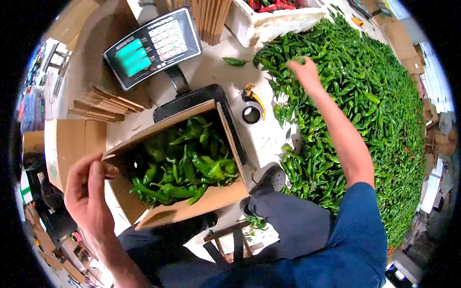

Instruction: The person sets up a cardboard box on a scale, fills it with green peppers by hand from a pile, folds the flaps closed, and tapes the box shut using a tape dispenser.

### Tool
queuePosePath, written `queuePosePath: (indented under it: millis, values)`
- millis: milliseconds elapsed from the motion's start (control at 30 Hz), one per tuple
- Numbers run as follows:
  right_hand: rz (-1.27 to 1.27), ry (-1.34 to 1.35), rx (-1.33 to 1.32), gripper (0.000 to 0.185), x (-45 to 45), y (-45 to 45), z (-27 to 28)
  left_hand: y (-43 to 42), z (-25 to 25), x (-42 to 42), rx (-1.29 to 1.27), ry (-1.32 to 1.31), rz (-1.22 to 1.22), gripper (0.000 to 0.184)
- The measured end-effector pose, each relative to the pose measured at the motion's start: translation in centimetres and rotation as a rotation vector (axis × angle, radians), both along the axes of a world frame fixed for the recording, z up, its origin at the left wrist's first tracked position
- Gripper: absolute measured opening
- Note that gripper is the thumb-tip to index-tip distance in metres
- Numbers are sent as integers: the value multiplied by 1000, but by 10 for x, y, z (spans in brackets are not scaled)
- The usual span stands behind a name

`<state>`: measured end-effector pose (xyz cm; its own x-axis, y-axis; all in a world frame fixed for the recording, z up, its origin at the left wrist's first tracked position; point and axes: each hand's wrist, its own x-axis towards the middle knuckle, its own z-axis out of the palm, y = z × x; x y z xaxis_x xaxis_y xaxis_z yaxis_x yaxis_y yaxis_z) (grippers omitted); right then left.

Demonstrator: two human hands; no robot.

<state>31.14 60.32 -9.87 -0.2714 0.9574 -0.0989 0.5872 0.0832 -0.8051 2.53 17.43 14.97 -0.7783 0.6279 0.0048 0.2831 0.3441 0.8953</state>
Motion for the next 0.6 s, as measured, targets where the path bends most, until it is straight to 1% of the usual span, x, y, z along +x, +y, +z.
queuePosePath:
  millis: [33,100,167,233,300,367,433,467,500,567,600]
  values:
    - [-74,314,-230,49,-2,-8,44,-2,1,-4,68,-37,32,17]
    - [67,496,-254,46,-23,-57,135,-6,6,-10,92,4,65,20]
    - [253,559,-230,46,-45,-117,203,-9,9,-15,162,2,86,22]
    - [506,462,2,39,-69,-175,242,-16,4,-26,241,-42,80,23]
    - [721,278,334,44,-92,-222,257,-20,8,-29,294,-78,96,23]
    - [759,265,125,48,-114,-269,261,-25,6,-35,337,-99,99,24]
    - [812,155,182,49,-134,-294,255,-30,10,-38,371,-132,92,26]
    - [803,87,132,50,-141,-300,256,-31,12,-41,390,-132,96,26]
    - [812,107,190,49,-146,-298,245,-32,14,-43,404,-138,103,27]
    - [739,84,90,48,-147,-296,257,-37,15,-43,460,-184,116,27]
    - [713,122,144,46,-142,-294,260,-39,14,-46,491,-212,109,27]
